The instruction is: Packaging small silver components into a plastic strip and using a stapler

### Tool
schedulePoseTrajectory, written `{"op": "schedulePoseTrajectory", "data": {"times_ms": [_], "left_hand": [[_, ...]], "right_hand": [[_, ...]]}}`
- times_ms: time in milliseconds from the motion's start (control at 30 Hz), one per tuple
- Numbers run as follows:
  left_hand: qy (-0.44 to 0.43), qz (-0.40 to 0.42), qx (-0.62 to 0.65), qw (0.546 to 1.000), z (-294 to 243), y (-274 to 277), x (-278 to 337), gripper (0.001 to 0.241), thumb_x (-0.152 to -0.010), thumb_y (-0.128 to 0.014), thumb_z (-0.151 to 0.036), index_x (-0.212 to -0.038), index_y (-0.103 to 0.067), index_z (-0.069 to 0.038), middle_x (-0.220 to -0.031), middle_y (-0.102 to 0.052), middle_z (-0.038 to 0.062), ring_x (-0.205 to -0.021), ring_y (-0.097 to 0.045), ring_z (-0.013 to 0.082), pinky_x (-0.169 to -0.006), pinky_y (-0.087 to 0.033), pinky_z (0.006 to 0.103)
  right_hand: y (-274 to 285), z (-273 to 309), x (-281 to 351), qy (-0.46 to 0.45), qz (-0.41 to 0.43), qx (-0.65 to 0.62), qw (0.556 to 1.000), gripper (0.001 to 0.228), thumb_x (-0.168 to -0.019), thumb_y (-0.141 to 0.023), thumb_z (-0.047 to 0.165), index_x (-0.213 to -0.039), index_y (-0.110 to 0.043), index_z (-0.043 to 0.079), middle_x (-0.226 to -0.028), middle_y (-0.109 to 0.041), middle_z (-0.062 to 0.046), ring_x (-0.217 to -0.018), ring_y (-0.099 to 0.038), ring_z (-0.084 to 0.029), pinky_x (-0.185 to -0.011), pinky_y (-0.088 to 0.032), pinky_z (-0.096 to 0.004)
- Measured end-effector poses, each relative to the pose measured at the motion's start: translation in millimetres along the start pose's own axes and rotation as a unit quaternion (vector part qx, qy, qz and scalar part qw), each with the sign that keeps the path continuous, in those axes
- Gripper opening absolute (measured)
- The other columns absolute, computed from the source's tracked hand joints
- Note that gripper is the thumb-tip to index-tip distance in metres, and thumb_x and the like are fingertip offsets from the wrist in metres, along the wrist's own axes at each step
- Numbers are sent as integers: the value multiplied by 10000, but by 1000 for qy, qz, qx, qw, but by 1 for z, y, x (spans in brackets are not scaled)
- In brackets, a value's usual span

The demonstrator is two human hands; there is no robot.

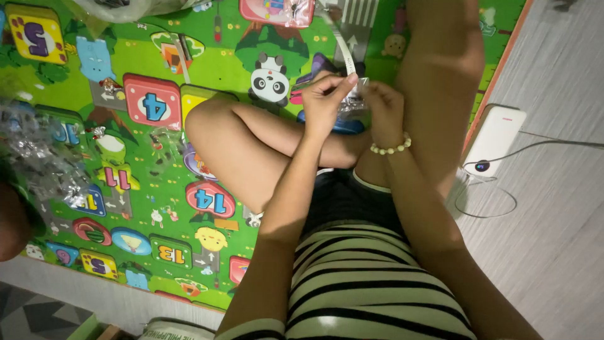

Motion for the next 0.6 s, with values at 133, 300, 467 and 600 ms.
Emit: {"op": "schedulePoseTrajectory", "data": {"times_ms": [133, 300, 467, 600], "left_hand": [[-14, -12, -14, 1000, -5, -1, 2, 144, -855, -849, -202, -752, -794, -119, -701, -602, 42, -725, -607, 116, -729, -475, 280], [-16, -27, -16, 999, -7, -3, 3, 129, -836, -861, -183, -751, -792, -117, -695, -608, 40, -710, -613, 119, -733, -482, 281], [-15, -43, -15, 999, -1, -1, 3, 141, -854, -850, -184, -754, -786, -107, -694, -601, 37, -709, -598, 118, -732, -477, 291], [-6, -66, 1, 998, 9, 2, 4, 158, -870, -833, -190, -751, -779, -102, -687, -583, 32, -718, -575, 107, -735, -472, 296]], "right_hand": [[9, -17, -5, -14, -16, -3, 1000, 92, -949, -713, 74, -857, -718, 68, -729, -613, 13, -719, -519, -77, -670, -416, -216], [9, -16, -6, -5, -11, 17, 1000, 48, -888, -729, 27, -918, -764, 12, -698, -581, -2, -696, -509, -81, -644, -407, -224], [-2, -1, -3, -22, 1, 23, 999, 42, -882, -793, 59, -906, -767, 38, -692, -598, -1, -679, -529, -73, -621, -426, -216], [-10, 5, 5, -55, 6, 10, 998, 75, -896, -817, 118, -880, -768, 63, -673, -616, 9, -653, -543, -59, -597, -446, -208]]}}
Point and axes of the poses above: each hand's wrist, its own x-axis away from the middle knuckle, its own y-axis out of the back of the hand, z = x × y, the point moved 9 cm from there along -x, towards the middle knuckle
